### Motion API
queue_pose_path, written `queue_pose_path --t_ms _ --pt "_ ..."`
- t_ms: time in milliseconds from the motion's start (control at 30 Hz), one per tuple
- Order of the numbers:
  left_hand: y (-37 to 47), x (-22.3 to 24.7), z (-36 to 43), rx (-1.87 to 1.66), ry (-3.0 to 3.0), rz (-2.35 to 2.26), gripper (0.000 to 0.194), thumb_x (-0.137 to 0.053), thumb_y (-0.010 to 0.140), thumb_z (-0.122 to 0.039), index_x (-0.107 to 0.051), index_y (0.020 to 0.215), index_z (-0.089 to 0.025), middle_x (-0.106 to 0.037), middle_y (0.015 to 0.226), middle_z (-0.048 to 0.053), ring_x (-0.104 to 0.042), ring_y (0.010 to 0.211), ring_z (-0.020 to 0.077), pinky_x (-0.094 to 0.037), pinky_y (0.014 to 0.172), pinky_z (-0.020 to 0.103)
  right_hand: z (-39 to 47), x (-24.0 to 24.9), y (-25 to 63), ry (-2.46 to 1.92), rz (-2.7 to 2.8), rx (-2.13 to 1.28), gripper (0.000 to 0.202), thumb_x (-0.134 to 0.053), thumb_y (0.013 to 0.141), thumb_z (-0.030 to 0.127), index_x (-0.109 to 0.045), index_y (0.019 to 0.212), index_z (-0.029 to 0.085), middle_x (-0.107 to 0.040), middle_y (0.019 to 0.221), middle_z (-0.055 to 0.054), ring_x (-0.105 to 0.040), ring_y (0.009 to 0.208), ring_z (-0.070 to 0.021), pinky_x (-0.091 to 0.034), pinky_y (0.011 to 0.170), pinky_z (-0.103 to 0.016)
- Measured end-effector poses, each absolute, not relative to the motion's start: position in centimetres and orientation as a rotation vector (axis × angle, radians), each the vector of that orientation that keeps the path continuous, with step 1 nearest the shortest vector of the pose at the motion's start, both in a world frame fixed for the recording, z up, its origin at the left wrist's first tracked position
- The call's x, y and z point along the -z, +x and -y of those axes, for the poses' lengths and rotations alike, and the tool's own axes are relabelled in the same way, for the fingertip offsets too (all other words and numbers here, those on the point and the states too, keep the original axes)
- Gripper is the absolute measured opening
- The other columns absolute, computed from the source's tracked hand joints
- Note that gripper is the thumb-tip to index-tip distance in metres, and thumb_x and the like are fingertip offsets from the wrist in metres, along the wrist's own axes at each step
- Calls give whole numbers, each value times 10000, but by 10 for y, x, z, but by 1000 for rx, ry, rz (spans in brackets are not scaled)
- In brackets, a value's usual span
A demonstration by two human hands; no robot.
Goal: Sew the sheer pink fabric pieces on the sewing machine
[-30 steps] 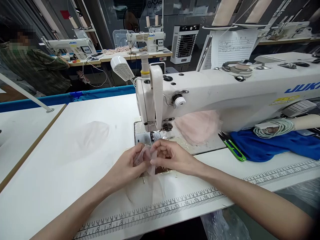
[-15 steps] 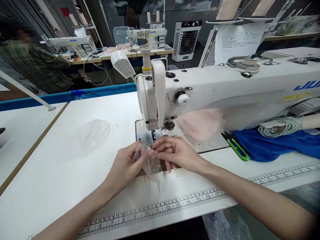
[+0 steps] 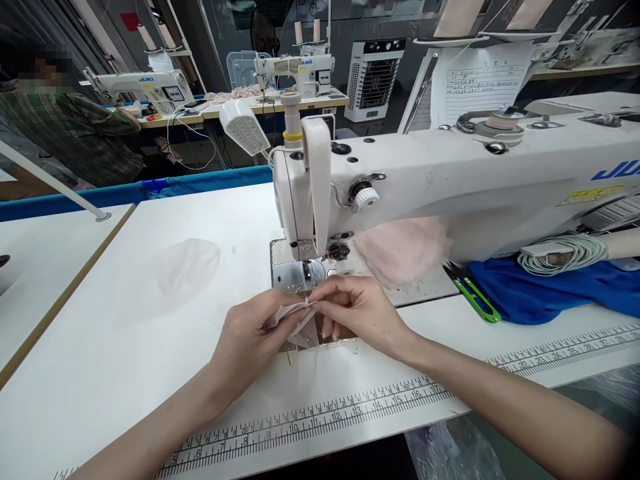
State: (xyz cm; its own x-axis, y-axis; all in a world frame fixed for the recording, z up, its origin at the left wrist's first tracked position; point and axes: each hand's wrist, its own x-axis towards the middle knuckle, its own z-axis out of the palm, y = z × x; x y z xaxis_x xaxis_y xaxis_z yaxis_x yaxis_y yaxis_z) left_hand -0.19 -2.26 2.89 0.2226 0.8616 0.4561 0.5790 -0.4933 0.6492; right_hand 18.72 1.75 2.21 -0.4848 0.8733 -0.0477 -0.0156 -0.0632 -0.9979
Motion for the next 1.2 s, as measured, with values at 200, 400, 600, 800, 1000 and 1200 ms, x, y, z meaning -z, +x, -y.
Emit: queue_pose_path --t_ms 200,400,600,800,1000,1200 --pt "-4 -27 21 -1119 2236 -1323 109 -599 872 -159 -682 928 -202 -626 659 -38 -494 522 59 -381 468 164 -17 -23 185 -929 1576 -1451 41 -688 772 188 -689 802 160 -703 759 -26 -693 715 -143 -585 677 -262" --pt "-4 -24 19 -1189 2259 -1312 154 -573 878 -135 -698 943 -198 -532 613 -41 -461 494 59 -349 429 166 -13 -26 186 -873 1779 -1198 87 -670 809 188 -661 895 180 -676 756 -3 -647 684 -114 -555 612 -220" --pt "-5 -23 19 -1246 2249 -1270 194 -592 864 -121 -708 986 -219 -564 669 -20 -520 547 71 -392 448 167 -12 -23 187 -717 1912 -1036 115 -618 856 167 -636 969 182 -684 825 -7 -650 709 -98 -551 609 -193" --pt "-6 -22 19 -1231 2314 -1277 270 -538 875 -84 -694 1047 -223 -566 680 -21 -535 560 71 -423 459 159 -13 -21 188 -675 1961 -945 79 -596 861 136 -616 925 176 -672 823 -4 -637 713 -91 -538 609 -183" --pt "-5 -22 19 -1317 2368 -1229 211 -568 871 -102 -690 1005 -209 -634 722 -6 -569 580 72 -450 477 162 -13 -18 187 -701 1962 -989 100 -589 874 186 -593 974 190 -663 795 4 -635 683 -93 -545 585 -188" --pt "-5 -23 21 -1304 2396 -1237 122 -591 872 -130 -669 939 -194 -637 710 -6 -562 568 77 -436 478 178 -13 -18 188 -720 2004 -1033 76 -559 878 185 -582 948 201 -665 807 2 -644 710 -105 -558 618 -214"
